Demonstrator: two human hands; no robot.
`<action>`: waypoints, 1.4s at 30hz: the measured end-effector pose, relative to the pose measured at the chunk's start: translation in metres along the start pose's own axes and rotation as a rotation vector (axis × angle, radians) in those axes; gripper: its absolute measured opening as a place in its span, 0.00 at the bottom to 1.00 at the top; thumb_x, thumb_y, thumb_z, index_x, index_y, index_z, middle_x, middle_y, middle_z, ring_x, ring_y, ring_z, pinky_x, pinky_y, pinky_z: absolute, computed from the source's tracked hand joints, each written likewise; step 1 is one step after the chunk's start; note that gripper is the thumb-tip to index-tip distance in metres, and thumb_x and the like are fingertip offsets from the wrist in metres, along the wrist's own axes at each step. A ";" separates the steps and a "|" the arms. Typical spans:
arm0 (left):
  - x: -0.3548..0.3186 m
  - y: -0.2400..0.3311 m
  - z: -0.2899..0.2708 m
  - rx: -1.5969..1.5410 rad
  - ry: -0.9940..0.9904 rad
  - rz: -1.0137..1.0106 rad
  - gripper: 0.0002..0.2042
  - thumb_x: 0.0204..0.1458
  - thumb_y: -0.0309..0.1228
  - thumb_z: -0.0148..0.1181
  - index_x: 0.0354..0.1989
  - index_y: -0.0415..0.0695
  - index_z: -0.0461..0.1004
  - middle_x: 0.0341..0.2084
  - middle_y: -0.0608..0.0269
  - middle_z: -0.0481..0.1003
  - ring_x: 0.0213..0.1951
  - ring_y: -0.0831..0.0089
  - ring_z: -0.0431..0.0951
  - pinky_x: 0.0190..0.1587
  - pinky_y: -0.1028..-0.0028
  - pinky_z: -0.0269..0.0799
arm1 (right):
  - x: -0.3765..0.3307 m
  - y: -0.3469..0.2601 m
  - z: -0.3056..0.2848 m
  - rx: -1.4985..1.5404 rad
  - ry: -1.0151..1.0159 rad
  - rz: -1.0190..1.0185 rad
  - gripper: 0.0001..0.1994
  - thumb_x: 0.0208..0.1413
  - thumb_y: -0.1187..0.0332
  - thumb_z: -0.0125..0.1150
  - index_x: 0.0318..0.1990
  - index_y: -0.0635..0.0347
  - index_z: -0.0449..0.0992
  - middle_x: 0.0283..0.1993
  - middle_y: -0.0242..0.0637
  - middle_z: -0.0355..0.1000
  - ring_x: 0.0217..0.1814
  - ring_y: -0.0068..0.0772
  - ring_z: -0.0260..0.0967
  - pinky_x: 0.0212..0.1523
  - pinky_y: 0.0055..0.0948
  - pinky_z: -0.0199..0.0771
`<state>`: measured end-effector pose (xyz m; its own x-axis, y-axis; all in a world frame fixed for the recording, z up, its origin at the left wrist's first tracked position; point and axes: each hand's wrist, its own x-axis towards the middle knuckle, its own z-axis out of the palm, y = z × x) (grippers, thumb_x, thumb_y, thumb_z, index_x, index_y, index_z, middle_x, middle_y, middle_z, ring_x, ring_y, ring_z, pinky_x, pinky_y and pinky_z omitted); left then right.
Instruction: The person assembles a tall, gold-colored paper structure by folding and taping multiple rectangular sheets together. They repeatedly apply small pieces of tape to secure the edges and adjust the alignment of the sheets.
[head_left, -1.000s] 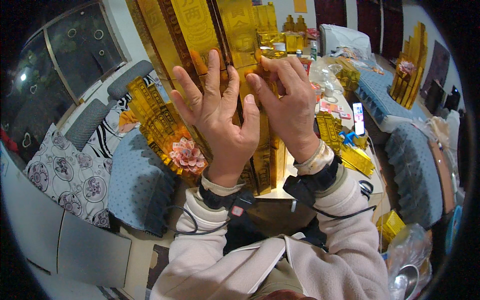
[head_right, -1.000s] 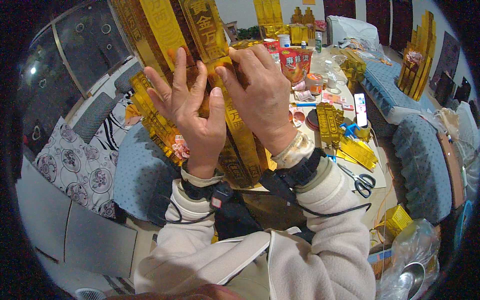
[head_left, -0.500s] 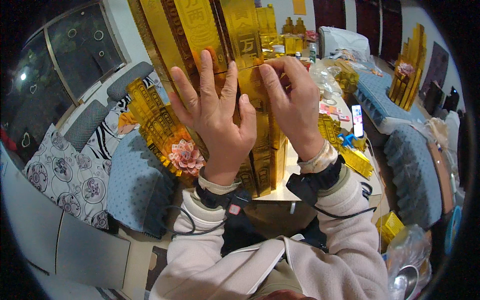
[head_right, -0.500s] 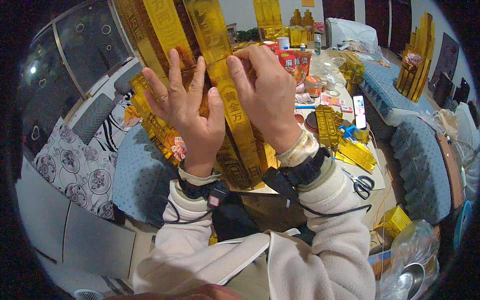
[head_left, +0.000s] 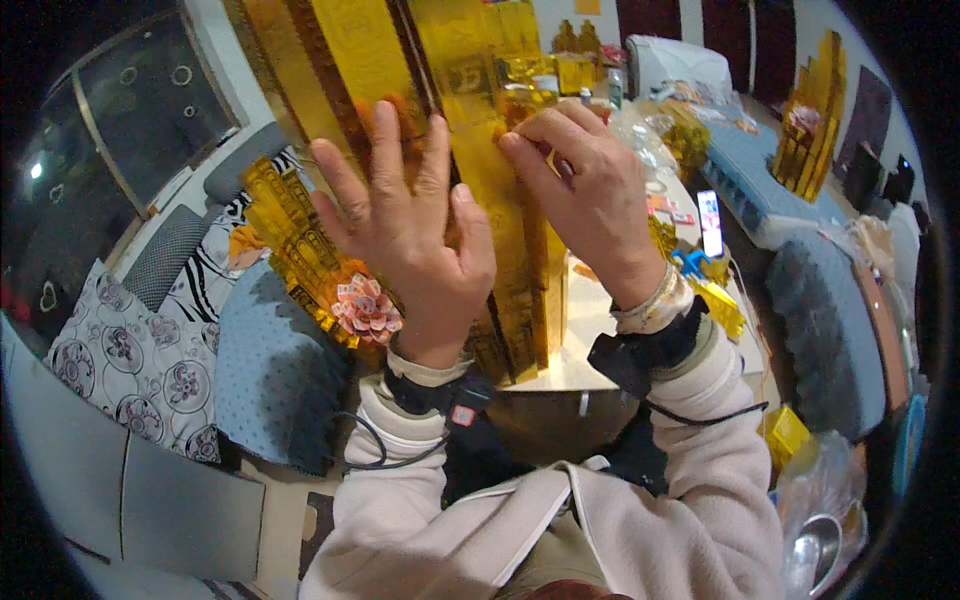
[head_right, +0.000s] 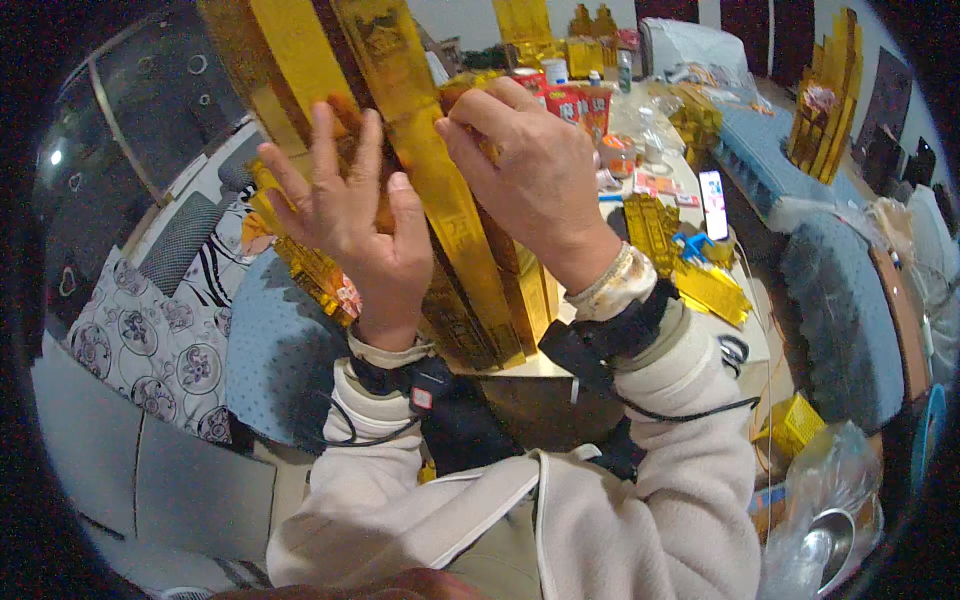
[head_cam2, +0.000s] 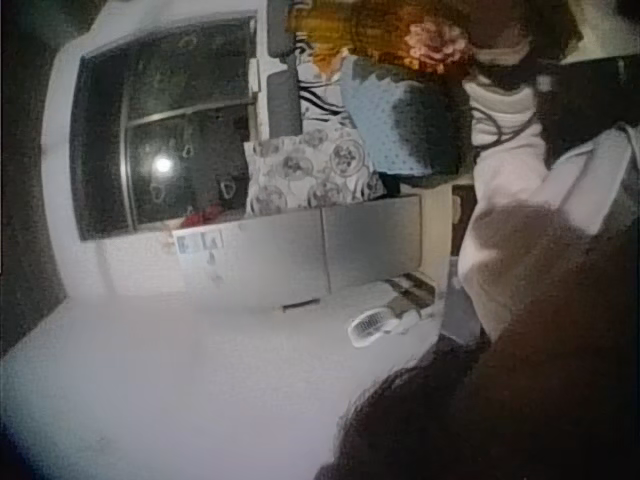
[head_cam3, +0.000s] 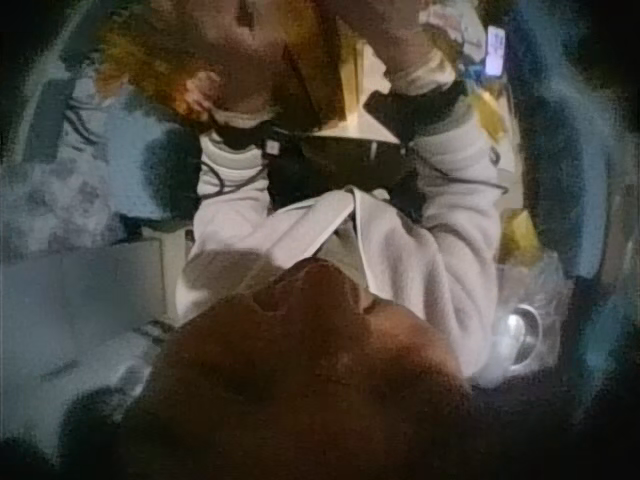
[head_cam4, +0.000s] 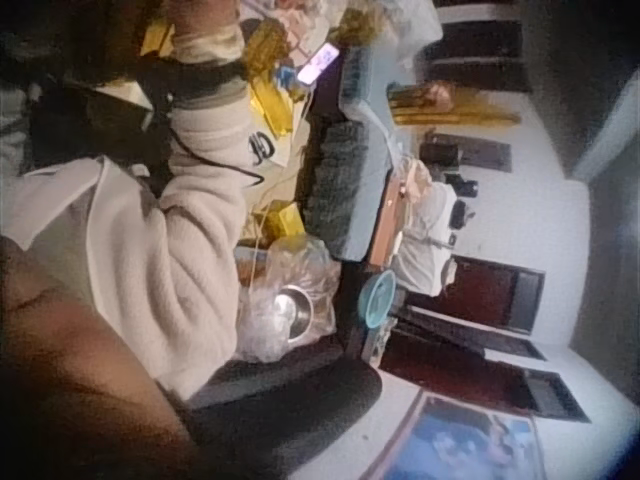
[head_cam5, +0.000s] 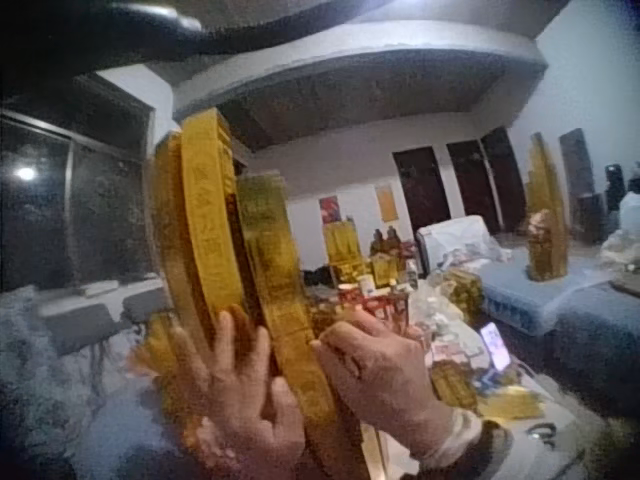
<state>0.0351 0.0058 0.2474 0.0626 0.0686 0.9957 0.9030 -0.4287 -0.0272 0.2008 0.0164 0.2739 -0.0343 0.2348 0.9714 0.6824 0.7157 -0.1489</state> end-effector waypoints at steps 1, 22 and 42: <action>-0.003 0.001 -0.001 0.000 0.014 -0.009 0.22 0.56 0.32 0.57 0.60 0.49 0.81 0.73 0.57 0.64 0.79 0.45 0.43 0.76 0.48 0.24 | -0.009 0.005 -0.005 0.028 -0.028 -0.009 0.07 0.62 0.65 0.67 0.36 0.58 0.78 0.33 0.39 0.75 0.33 0.44 0.77 0.32 0.38 0.75; -0.118 0.044 0.002 -0.471 -0.384 0.166 0.11 0.47 0.27 0.64 0.37 0.56 0.87 0.48 0.70 0.81 0.61 0.66 0.73 0.65 0.60 0.55 | -0.371 0.069 -0.128 0.495 -0.380 1.818 0.13 0.65 0.55 0.66 0.45 0.53 0.81 0.37 0.22 0.75 0.38 0.16 0.69 0.39 0.23 0.70; -0.028 0.015 0.003 -0.297 -0.179 0.279 0.17 0.46 0.26 0.60 0.45 0.53 0.84 0.48 0.68 0.81 0.59 0.65 0.75 0.65 0.60 0.57 | -0.243 0.054 -0.086 0.696 -0.371 1.375 0.08 0.65 0.62 0.66 0.39 0.56 0.78 0.33 0.23 0.74 0.32 0.13 0.64 0.33 0.18 0.63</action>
<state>0.0481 -0.0001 0.2192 0.3830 0.0575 0.9220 0.6816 -0.6913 -0.2400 0.3093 -0.0586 0.0456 0.0613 0.9967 -0.0526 -0.1090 -0.0457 -0.9930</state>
